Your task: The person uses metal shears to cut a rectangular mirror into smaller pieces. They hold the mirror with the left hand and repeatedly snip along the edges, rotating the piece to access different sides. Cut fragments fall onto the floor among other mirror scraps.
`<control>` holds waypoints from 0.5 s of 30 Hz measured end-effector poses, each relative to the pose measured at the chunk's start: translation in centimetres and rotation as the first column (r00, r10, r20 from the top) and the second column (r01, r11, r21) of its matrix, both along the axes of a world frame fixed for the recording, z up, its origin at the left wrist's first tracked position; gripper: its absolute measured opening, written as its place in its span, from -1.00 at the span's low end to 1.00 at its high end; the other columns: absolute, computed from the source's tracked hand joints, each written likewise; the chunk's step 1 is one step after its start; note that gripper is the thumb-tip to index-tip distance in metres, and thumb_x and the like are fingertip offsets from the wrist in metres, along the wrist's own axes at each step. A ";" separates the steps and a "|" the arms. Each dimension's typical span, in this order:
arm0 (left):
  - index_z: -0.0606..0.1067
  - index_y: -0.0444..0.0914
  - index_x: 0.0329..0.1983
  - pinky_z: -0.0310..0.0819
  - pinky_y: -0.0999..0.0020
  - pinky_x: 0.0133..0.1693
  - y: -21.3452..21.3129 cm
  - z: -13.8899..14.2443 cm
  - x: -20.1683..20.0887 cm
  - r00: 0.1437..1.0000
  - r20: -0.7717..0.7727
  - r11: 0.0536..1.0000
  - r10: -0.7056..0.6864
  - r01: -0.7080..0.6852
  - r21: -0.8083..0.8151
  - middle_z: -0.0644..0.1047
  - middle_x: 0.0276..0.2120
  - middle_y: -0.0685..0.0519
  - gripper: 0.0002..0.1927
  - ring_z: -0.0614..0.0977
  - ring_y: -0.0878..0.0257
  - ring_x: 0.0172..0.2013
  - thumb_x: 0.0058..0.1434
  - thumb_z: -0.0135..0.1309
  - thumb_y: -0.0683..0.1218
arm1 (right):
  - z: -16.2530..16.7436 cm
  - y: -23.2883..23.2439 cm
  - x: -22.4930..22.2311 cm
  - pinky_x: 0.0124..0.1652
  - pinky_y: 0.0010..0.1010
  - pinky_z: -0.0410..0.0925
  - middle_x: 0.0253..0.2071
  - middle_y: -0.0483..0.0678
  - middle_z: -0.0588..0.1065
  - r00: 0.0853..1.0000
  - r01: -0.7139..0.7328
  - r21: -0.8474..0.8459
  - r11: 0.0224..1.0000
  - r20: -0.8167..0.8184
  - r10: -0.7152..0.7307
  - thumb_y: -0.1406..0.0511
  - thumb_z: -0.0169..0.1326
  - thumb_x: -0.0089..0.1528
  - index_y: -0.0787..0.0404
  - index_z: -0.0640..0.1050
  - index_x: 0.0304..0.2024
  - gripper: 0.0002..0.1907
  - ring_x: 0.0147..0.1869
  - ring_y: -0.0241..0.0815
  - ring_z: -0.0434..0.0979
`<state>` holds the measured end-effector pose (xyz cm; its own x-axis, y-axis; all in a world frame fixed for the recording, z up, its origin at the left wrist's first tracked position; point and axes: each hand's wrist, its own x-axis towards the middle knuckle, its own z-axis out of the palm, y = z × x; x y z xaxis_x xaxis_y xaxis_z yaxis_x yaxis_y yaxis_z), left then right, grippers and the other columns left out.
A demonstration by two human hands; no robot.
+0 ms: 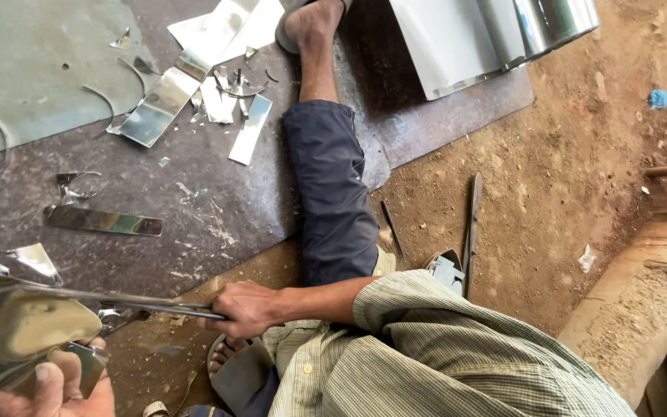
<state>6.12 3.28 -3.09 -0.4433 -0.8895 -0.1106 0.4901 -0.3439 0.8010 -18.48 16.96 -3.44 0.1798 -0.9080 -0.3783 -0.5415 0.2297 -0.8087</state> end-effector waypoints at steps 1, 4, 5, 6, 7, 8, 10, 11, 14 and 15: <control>0.35 -0.27 0.33 0.59 0.31 -0.05 -0.2 -0.2 -0.1 1.000 0.021 1.000 -0.020 0.020 -0.011 0.54 -0.11 0.00 -0.55 0.57 0.35 -0.21 0.41 0.14 -0.20 | 0.0 0.1 -0.1 -0.54 -0.16 0.30 -0.73 -0.02 0.37 1.000 0.019 -0.023 1.000 0.004 -0.019 0.05 -0.16 0.40 0.24 0.53 -0.55 -0.44 -0.71 -0.06 0.31; 0.32 -0.29 0.24 0.51 0.35 0.00 -0.5 -0.4 -0.6 0.994 0.092 0.998 -0.063 0.063 0.005 0.48 -0.12 0.05 -0.63 0.52 0.38 -0.18 0.41 0.08 -0.24 | 0.1 0.3 -0.3 -0.58 -0.15 0.30 -0.72 -0.03 0.37 0.999 0.050 -0.045 0.998 0.004 -0.050 0.03 -0.14 0.39 0.24 0.56 -0.53 -0.44 -0.72 -0.10 0.33; 0.35 -0.31 0.23 0.51 0.34 -0.04 -0.5 -0.5 -0.9 0.996 0.021 0.996 -0.083 0.083 0.014 0.45 -0.28 0.05 -0.67 0.46 0.40 -0.34 0.45 0.10 -0.21 | 0.1 0.3 -0.4 -0.58 -0.15 0.31 -0.72 -0.02 0.38 0.999 0.036 -0.023 0.999 -0.008 -0.037 0.02 -0.15 0.40 0.24 0.56 -0.53 -0.43 -0.72 -0.09 0.33; 0.36 -0.31 0.22 0.51 0.33 -0.05 -0.3 -0.5 -0.9 0.996 -0.004 0.995 -0.089 0.089 0.042 0.45 -0.34 0.05 -0.68 0.43 0.41 -0.41 0.47 0.12 -0.20 | 0.1 0.4 -0.4 -0.57 -0.15 0.31 -0.72 -0.02 0.38 1.000 0.025 0.003 1.000 -0.016 -0.025 0.01 -0.15 0.41 0.24 0.57 -0.53 -0.41 -0.72 -0.08 0.33; 0.37 -0.31 0.22 0.52 0.32 -0.05 -0.2 -0.6 -0.9 0.995 -0.030 0.993 -0.093 0.095 0.071 0.44 -0.41 0.05 -0.70 0.40 0.42 -0.48 0.49 0.13 -0.18 | 0.2 0.5 -0.4 -0.57 -0.14 0.31 -0.73 -0.02 0.38 0.999 0.035 0.002 0.999 -0.014 -0.035 0.01 -0.15 0.40 0.24 0.58 -0.51 -0.42 -0.72 -0.08 0.34; 0.37 -0.30 0.22 0.52 0.32 0.00 0.1 -0.7 -0.8 0.996 -0.016 0.990 -0.085 0.086 0.115 0.45 -0.37 0.06 -0.69 0.40 0.42 -0.46 0.49 0.13 -0.18 | 0.2 0.6 -0.4 -0.57 -0.13 0.31 -0.73 -0.02 0.39 0.999 0.047 0.001 0.999 -0.016 -0.047 0.00 -0.14 0.39 0.24 0.59 -0.49 -0.43 -0.72 -0.08 0.34; 0.38 -0.30 0.13 0.51 0.33 0.06 0.2 -1.6 -0.4 0.996 0.014 0.985 -0.088 0.085 0.149 0.43 -0.41 0.10 -0.76 0.40 0.43 -0.44 0.50 0.12 -0.17 | 0.5 0.6 -0.4 -0.58 -0.12 0.31 -0.72 -0.02 0.39 0.997 0.073 -0.030 0.997 -0.015 -0.073 0.00 -0.14 0.38 0.24 0.60 -0.46 -0.44 -0.71 -0.08 0.36; 0.38 -0.30 0.04 0.49 0.33 0.07 0.1 -2.2 -0.1 0.994 0.028 0.985 -0.102 0.097 0.142 0.39 -0.48 0.14 -0.82 0.40 0.43 -0.44 0.52 0.11 -0.16 | 0.6 0.7 -0.4 -0.58 -0.11 0.31 -0.71 -0.02 0.40 0.996 0.088 -0.058 0.994 -0.013 -0.089 -0.01 -0.13 0.37 0.24 0.60 -0.46 -0.44 -0.70 -0.08 0.38; 0.38 -0.28 -0.06 0.47 0.36 0.10 0.3 -4.6 0.8 0.988 0.084 0.991 -0.132 0.130 0.026 0.38 -0.50 0.17 -0.82 0.45 0.38 -0.30 0.57 0.07 -0.08 | 1.3 0.7 -0.6 -0.54 -0.10 0.33 -0.71 0.00 0.40 0.996 0.077 -0.015 0.997 -0.051 -0.078 -0.03 -0.15 0.38 0.25 0.59 -0.52 -0.39 -0.68 -0.04 0.41; 0.37 -0.27 -0.09 0.45 0.38 0.13 0.2 -5.4 1.1 0.986 0.076 0.989 -0.147 0.144 0.039 0.38 -0.44 0.16 -0.79 0.46 0.38 -0.24 0.60 0.05 -0.05 | 1.7 0.7 -0.6 -0.52 -0.09 0.34 -0.72 0.02 0.40 0.995 0.073 0.023 0.997 -0.068 -0.071 -0.04 -0.15 0.39 0.25 0.58 -0.56 -0.36 -0.67 -0.02 0.41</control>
